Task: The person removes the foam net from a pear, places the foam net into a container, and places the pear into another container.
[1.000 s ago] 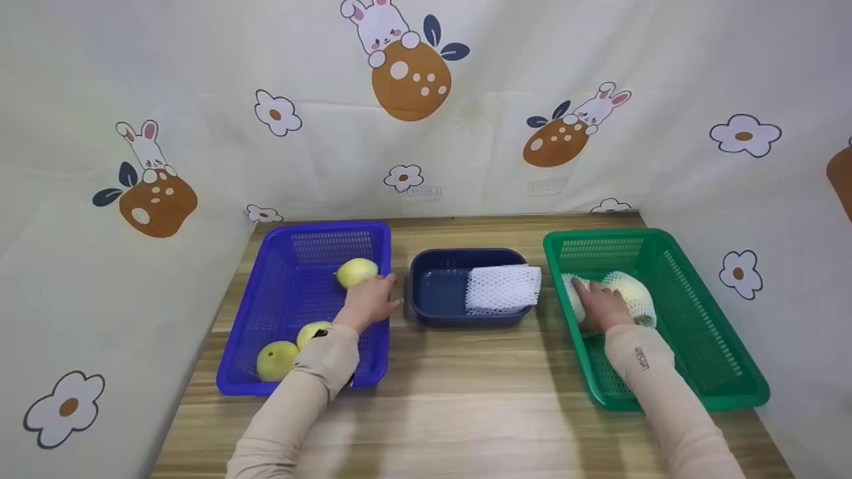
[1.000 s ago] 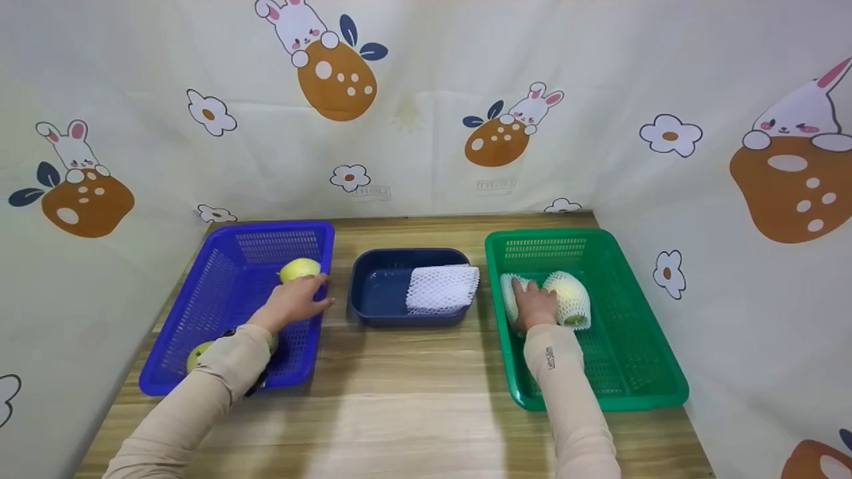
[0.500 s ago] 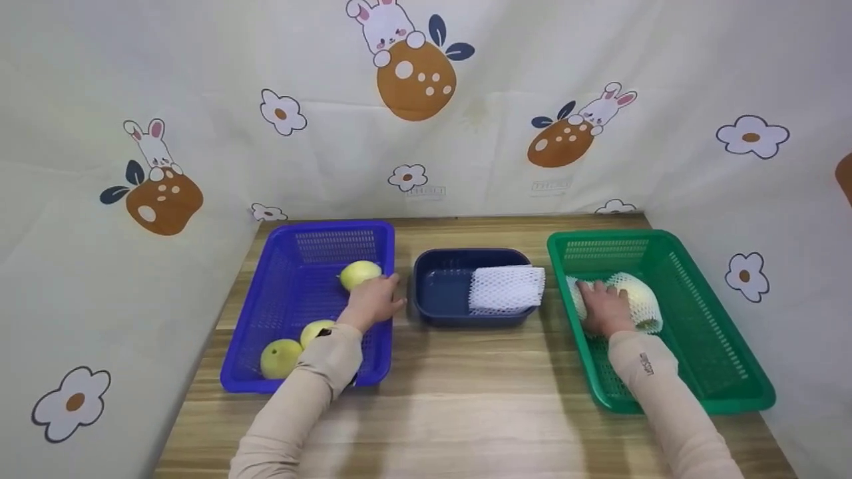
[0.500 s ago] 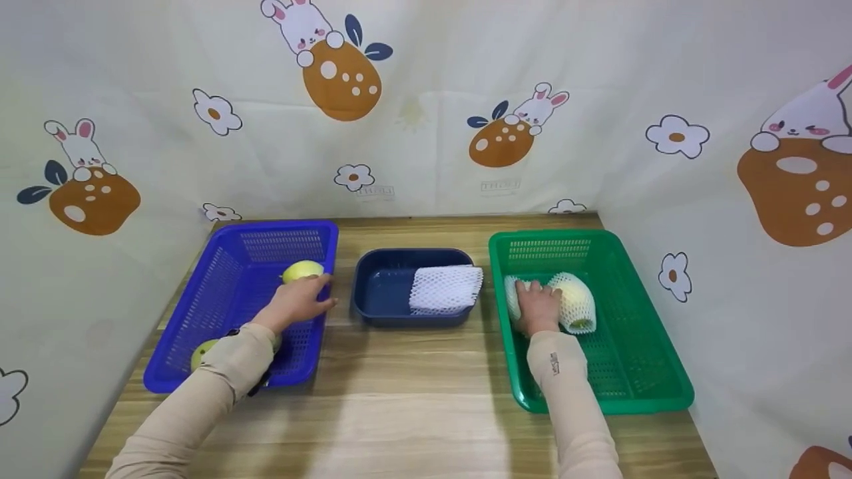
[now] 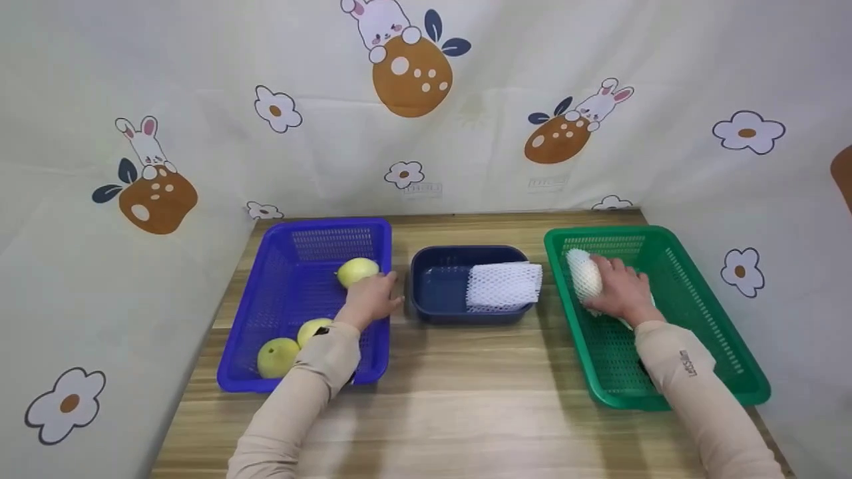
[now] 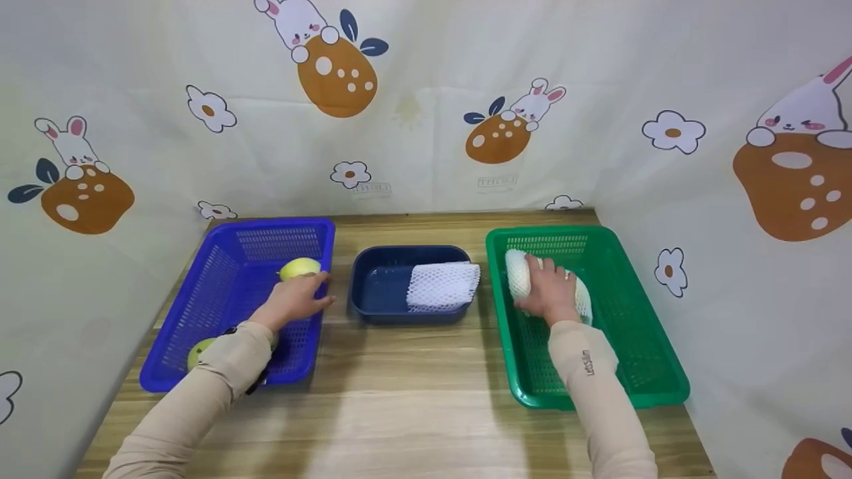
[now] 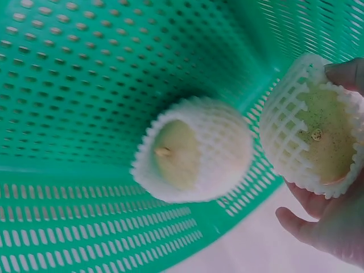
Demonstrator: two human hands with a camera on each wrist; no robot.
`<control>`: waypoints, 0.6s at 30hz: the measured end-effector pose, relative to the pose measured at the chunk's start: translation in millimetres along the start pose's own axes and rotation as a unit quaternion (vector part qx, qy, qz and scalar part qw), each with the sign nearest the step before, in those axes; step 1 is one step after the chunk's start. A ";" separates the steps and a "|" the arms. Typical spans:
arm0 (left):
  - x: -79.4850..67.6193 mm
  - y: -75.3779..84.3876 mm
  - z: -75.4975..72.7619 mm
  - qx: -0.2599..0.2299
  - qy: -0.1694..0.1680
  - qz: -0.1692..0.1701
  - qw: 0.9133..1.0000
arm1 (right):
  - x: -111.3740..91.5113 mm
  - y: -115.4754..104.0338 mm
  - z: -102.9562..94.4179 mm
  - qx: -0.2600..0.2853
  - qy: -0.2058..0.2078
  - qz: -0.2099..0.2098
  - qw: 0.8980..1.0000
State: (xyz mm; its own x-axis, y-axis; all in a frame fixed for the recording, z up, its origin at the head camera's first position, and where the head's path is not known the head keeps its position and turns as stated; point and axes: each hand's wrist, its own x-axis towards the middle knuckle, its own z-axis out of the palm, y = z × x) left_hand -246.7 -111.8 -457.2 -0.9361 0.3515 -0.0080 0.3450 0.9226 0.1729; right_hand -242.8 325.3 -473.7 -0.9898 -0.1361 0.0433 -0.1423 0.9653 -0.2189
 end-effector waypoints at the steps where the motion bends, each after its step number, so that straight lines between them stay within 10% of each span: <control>1: -0.2 0.2 -0.2 0.000 0.001 0.000 1.000 | -0.2 -1.4 -4.7 0.007 0.012 -0.004 1.000; 11: -1.1 -0.2 -0.9 0.006 -0.003 -0.002 1.000 | 4.5 -42.0 -39.7 0.094 0.137 -0.070 0.984; 18: -1.2 0.2 0.1 0.006 -0.004 -0.001 1.000 | 1.6 -81.2 -34.7 0.101 0.211 -0.210 0.949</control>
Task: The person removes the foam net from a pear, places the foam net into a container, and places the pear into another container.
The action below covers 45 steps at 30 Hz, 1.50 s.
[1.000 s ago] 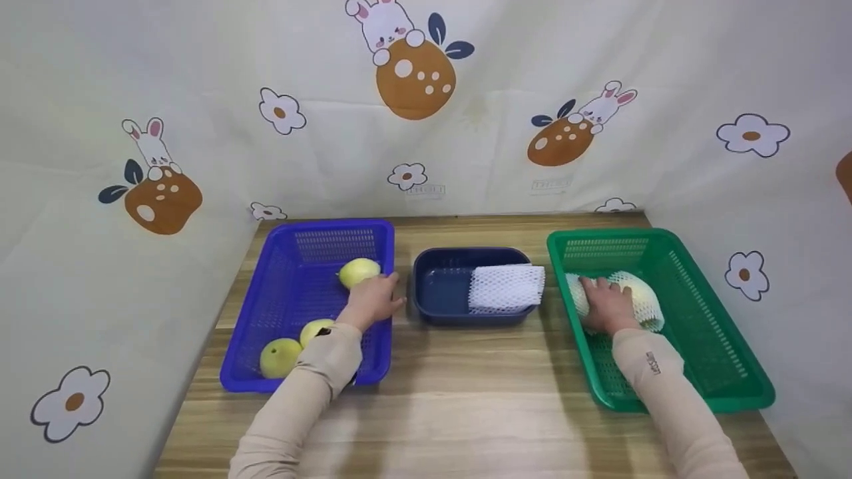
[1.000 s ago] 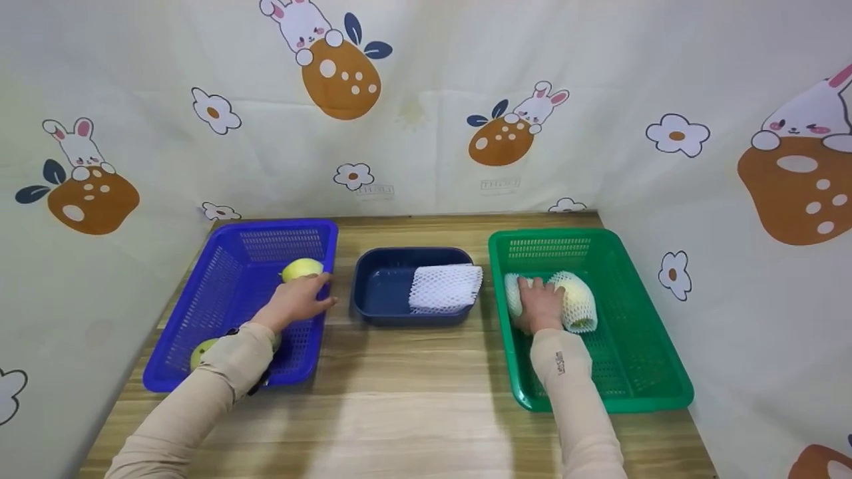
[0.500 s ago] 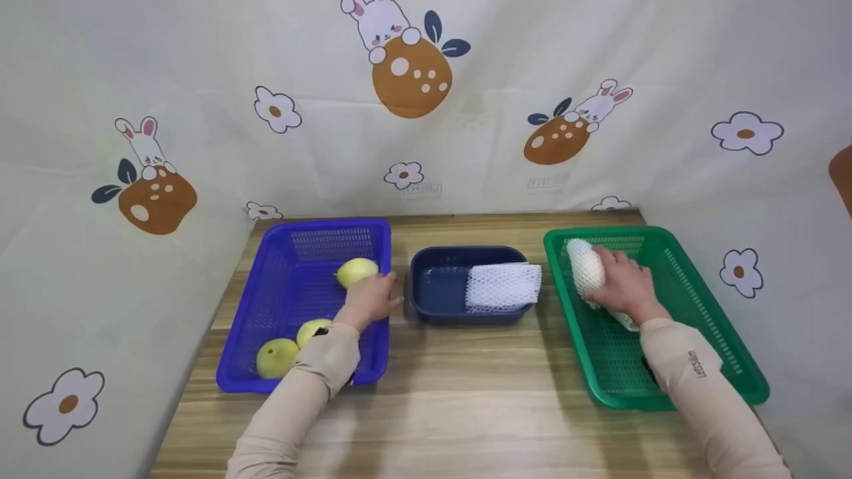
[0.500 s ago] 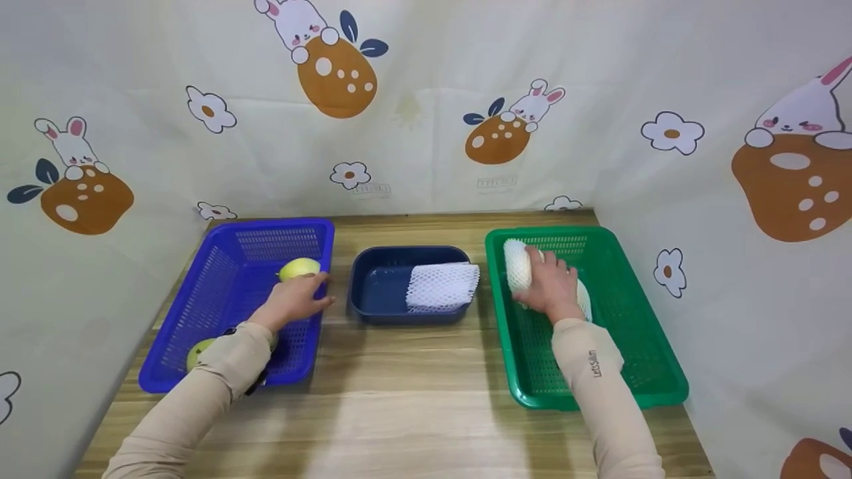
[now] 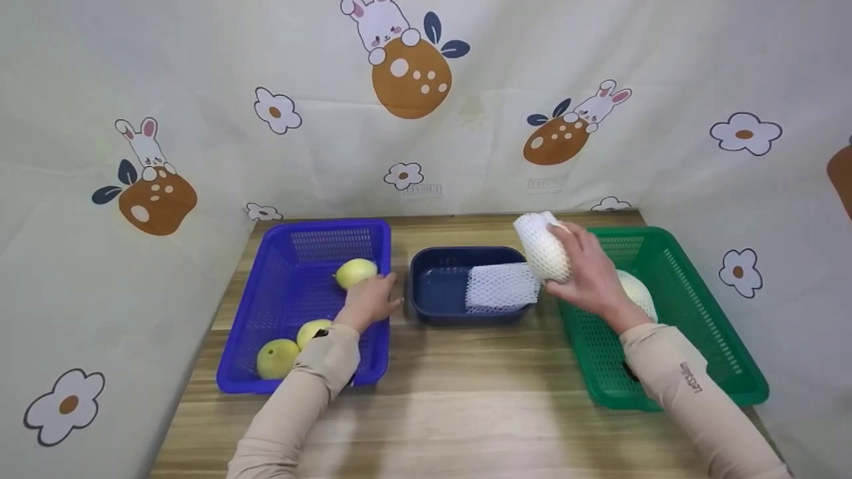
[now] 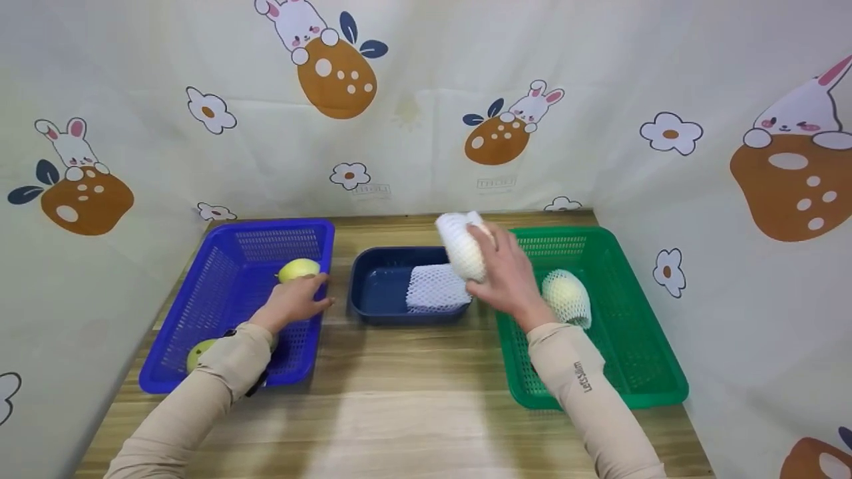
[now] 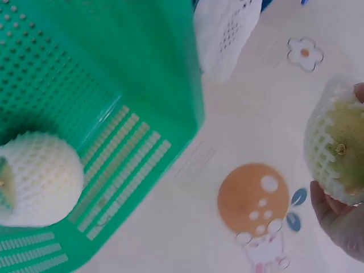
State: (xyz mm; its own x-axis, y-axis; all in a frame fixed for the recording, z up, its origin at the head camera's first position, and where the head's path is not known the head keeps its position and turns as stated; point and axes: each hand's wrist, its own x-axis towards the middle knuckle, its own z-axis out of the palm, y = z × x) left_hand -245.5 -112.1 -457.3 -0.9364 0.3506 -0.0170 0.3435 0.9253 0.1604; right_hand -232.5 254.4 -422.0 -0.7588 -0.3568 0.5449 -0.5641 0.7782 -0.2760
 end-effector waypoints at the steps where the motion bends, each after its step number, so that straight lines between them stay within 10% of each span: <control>1: -0.1 -0.1 0.1 0.001 -0.001 -0.001 1.000 | -0.1 -4.2 3.7 0.003 0.001 -0.024 1.000; 14: -1.7 -1.6 3.5 0.000 0.013 -0.001 1.000 | -23.6 -45.8 63.5 0.032 -0.119 -0.214 0.969; 29: 0.1 -5.9 11.7 -0.002 0.039 0.009 0.999 | -32.3 -76.7 99.5 -0.023 -0.240 -0.232 0.942; 45: -5.6 -1.5 6.8 -0.001 0.036 -0.002 0.999 | -49.1 -54.6 125.6 -0.005 -0.252 -0.191 0.949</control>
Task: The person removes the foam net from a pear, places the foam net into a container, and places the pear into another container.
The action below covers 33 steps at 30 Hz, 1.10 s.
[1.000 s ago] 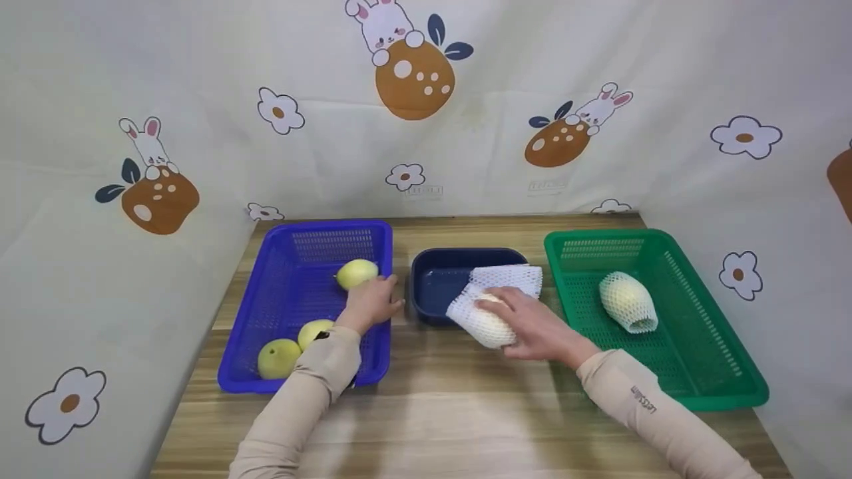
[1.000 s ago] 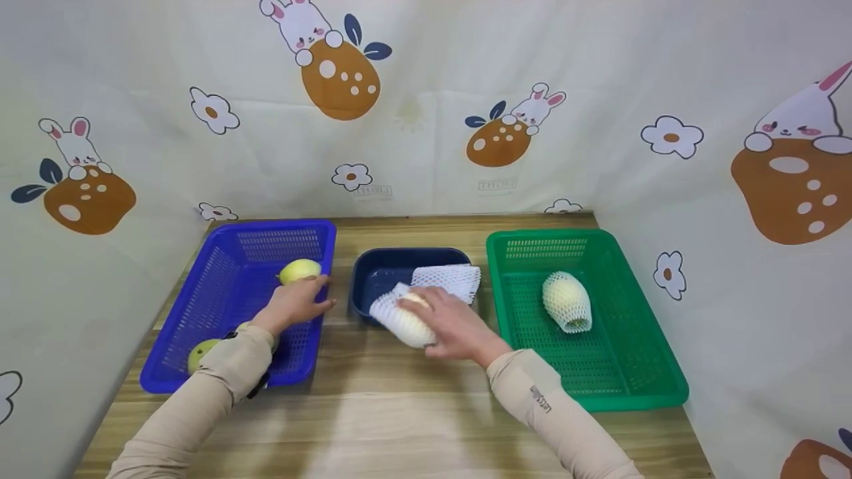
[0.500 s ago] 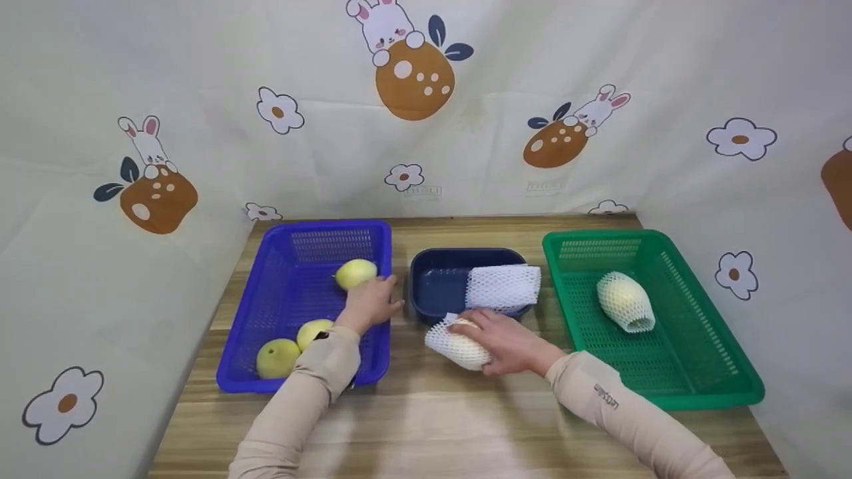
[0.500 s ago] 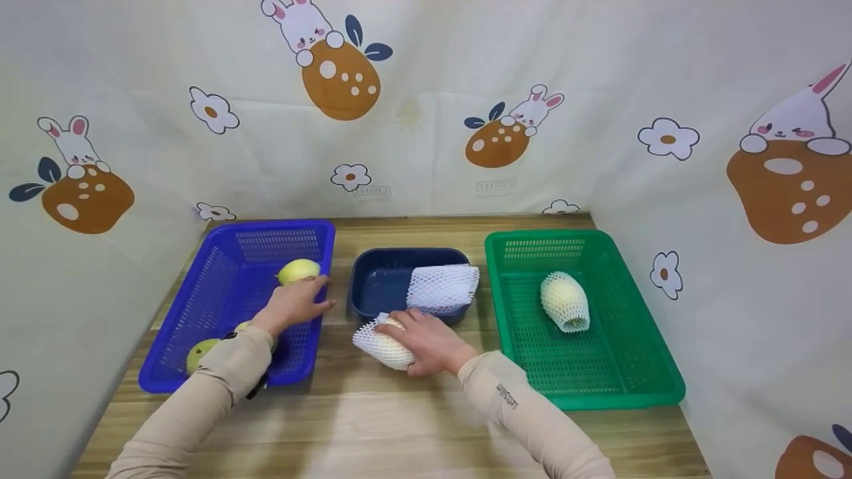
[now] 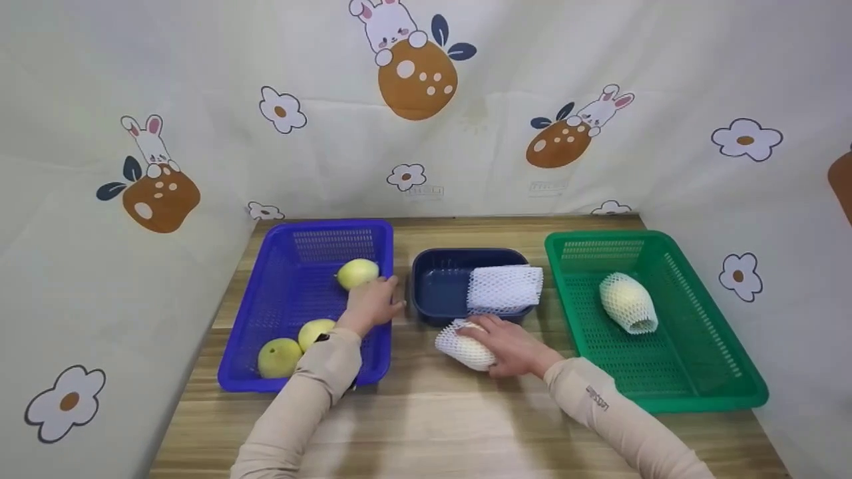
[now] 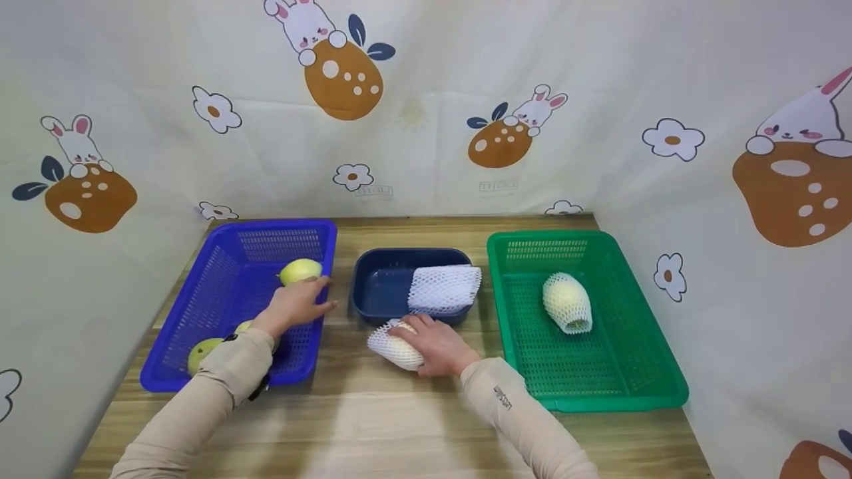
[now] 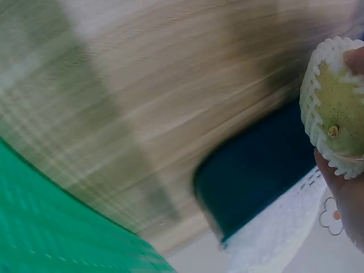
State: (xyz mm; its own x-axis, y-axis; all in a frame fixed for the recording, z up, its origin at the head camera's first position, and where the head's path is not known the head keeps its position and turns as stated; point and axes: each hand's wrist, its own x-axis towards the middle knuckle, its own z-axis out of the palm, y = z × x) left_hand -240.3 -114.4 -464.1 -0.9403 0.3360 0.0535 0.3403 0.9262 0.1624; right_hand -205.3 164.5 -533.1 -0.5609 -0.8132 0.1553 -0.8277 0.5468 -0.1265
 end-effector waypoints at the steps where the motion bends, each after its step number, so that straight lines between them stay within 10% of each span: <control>1: -0.5 0.8 0.0 -0.001 -0.001 -0.004 1.000 | -0.8 0.7 1.3 0.001 -0.001 0.002 1.000; 7: -7.0 15.1 -3.0 -0.007 0.002 -0.014 1.000 | -5.1 2.7 9.5 0.018 -0.008 0.008 1.000; 15: -23.0 53.6 1.8 -0.116 0.028 0.058 0.991 | -8.2 5.2 14.3 0.030 -0.007 0.012 0.999; 33: -34.5 79.3 78.2 -0.230 -0.031 0.037 0.972 | -31.2 0.4 23.7 0.166 0.034 0.067 0.983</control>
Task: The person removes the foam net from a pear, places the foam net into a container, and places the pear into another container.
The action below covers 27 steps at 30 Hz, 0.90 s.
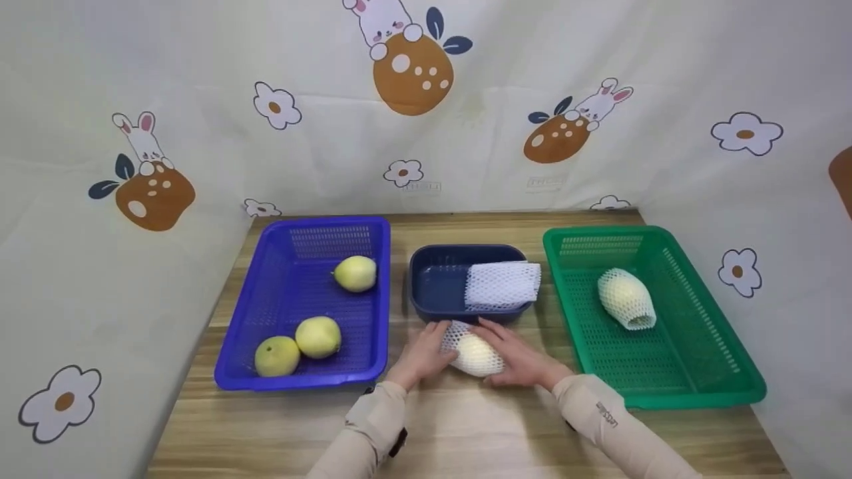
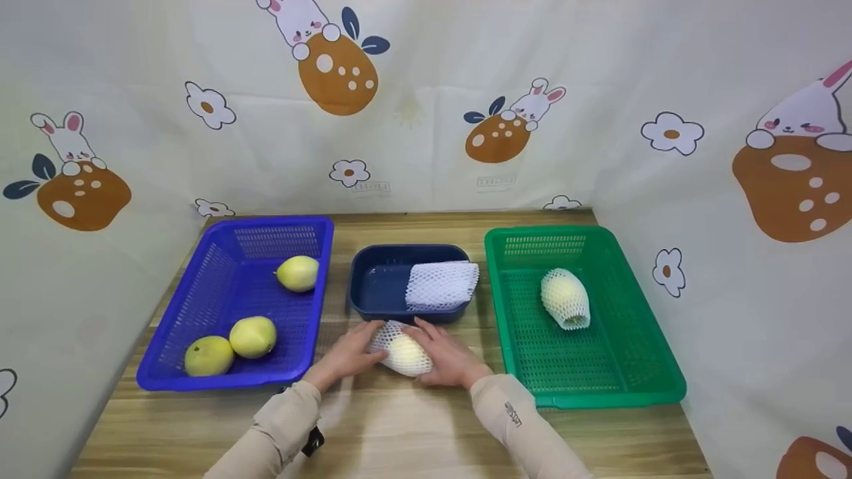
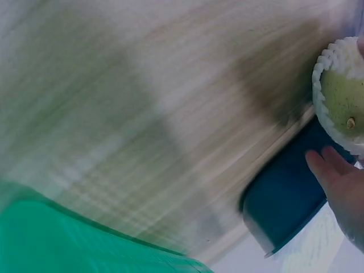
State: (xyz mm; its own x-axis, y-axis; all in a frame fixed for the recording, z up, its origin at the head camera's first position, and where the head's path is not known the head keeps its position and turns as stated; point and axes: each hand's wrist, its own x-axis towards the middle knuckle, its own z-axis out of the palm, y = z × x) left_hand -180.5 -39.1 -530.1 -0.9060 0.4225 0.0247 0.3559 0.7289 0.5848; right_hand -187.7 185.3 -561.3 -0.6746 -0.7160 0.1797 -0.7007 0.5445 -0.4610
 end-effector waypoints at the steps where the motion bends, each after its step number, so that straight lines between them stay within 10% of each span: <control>1: -0.2 -1.2 2.9 -0.011 -0.007 -0.002 1.000 | -0.9 -0.3 0.6 0.006 -0.004 0.010 1.000; 16: 3.3 -3.2 17.4 -0.096 -0.001 0.024 0.995 | -6.1 -0.2 1.8 -0.017 0.130 -0.064 0.989; 27: 1.2 -2.5 23.6 -0.108 -0.018 0.037 0.993 | -21.5 -0.6 10.8 0.006 0.113 0.017 0.993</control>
State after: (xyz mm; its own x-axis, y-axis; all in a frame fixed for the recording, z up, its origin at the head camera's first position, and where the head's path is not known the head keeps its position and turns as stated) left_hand -177.0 -27.7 -550.6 -0.8692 0.4923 0.0465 0.3594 0.5643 0.7433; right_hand -170.3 195.7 -574.3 -0.7333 -0.5807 0.3536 -0.6751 0.5604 -0.4797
